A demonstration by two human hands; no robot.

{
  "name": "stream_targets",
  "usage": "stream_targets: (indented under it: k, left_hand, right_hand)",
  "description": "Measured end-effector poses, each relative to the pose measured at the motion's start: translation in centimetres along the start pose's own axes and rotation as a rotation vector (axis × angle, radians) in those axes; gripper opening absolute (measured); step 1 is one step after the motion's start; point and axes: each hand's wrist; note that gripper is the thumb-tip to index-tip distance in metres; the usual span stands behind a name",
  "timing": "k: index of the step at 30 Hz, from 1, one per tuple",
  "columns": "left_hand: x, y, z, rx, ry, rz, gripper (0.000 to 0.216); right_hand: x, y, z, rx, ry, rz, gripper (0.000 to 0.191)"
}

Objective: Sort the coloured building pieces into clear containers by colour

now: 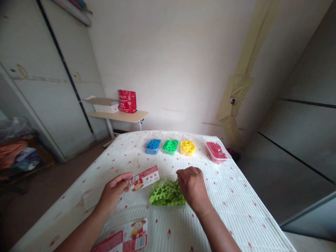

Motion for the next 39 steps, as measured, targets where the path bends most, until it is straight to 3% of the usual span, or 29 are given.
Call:
stream_targets:
  k: [3,7,17,22,28,33,36,39]
  left_hand:
    - [-1.6,-0.9,-0.6,0.108,-0.041,0.047,0.031]
    - [-2.7,-2.3,-1.0,0.209,-0.032,0.084,0.030]
    - [-2.1,-3.3,-1.0,0.206,0.036,0.029,0.035]
    - [-1.7,-3.8,-1.4,0.255,0.029,0.047,0.034]
    - [-0.5,-4.7,-1.7,0.297,-0.036,0.180,0.035]
    - [-0.3,-4.8,-1.7,0.318,-0.237,0.346,0.035]
    - [-0.9,-5.1,-1.5,0.336,-0.322,0.451,0.038]
    - [-1.5,-5.8,-1.2,0.383,-0.390,0.576,0.040]
  right_hand:
    - [-2.2,0.8,-0.1,-0.122,-0.126,0.131,0.024]
    - [-3.8,0.1,-1.6,0.007,-0.208,0.193,0.021]
    - [-0.9,-1.9,-3.7,0.165,0.037,0.193,0.022]
    - [-1.3,-1.7,-3.8,0.080,0.018,0.220,0.035]
    - [-1.9,-2.0,-4.0,0.096,-0.111,0.233,0.024]
    - [-3.2,-2.1,-3.8,0.002,-0.297,0.512,0.022]
    - [-3.6,-1.7,-3.8,-0.038,-0.462,0.729,0.034]
    - [-3.6,-1.5,-3.9,0.012,-0.499,0.761,0.043]
Point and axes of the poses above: each hand's wrist, its own z-axis towards the middle knuckle, its own y-axis out of the back of the hand, x = y × z, and after that the axes turned 7 degrees about -y, right-handed
